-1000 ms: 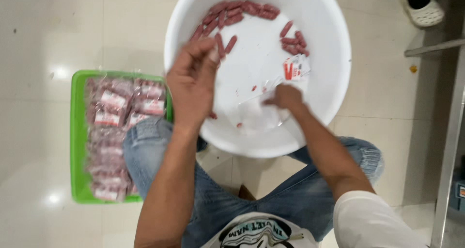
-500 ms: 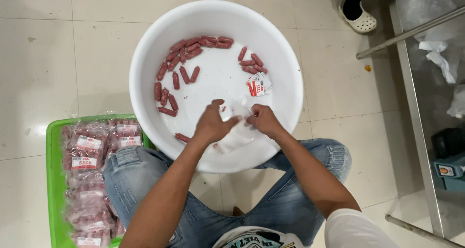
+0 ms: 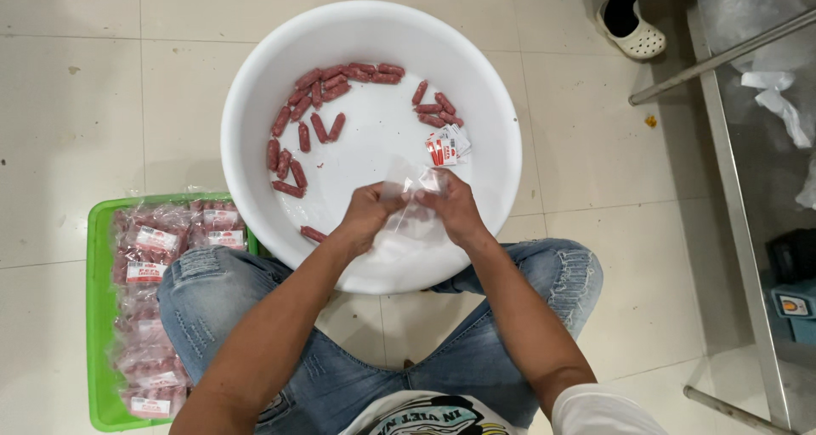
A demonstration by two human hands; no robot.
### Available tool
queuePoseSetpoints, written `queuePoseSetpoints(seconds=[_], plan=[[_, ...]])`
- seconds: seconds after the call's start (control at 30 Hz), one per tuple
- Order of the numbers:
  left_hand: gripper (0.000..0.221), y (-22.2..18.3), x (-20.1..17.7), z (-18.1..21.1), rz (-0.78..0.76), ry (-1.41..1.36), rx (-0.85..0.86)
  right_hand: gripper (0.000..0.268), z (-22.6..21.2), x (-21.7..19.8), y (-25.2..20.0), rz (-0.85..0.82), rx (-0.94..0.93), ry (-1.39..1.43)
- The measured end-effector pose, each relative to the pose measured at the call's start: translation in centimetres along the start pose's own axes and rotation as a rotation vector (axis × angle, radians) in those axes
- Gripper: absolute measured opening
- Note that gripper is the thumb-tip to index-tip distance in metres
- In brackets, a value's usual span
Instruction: The person, sitting on the floor, takes small processed sausages from a large white bin and places them into small plastic bags, then moves the bags into a green tray.
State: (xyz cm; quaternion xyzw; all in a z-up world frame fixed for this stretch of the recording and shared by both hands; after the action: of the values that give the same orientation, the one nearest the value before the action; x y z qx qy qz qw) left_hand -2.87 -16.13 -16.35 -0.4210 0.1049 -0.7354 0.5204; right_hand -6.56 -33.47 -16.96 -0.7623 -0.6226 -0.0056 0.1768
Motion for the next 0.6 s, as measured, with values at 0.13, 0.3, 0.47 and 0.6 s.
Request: queuePoseSetpoints(seconds=[0.13,0.3,0.47,0.6], plan=[[0.010,1.5,-1.4,-0.2,0.058,0.233,0.209,0.023,1.3,-1.5,1.0,0.102,-0.104,-0.176],[0.013,3.7,-3.3,0.5,0.146,0.293,0.279,0.010,5.8,-4.6,4.4,0.110,-0.076,-0.305],[0.010,3.6,-3.1,2.7,0.122,0.114,0.301,0.010,10.4,-10.4,8.1,0.263,0.151,-0.957],[0.008,2.7,-2.7,3.7,0.103,0.120,0.309,0.073,7.4,-8.5,5.5,-0.172,0.421,-1.518]])
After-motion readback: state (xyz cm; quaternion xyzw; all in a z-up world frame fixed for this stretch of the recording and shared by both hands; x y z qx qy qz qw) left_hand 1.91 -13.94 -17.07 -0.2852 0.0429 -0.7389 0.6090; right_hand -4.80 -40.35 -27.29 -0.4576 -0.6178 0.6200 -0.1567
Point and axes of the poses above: each hand's wrist, its own y-axis towards the middle knuckle, its own x-axis out of the palm, z = x × y, the point moved 3 cm from there along y, towards the middle knuckle
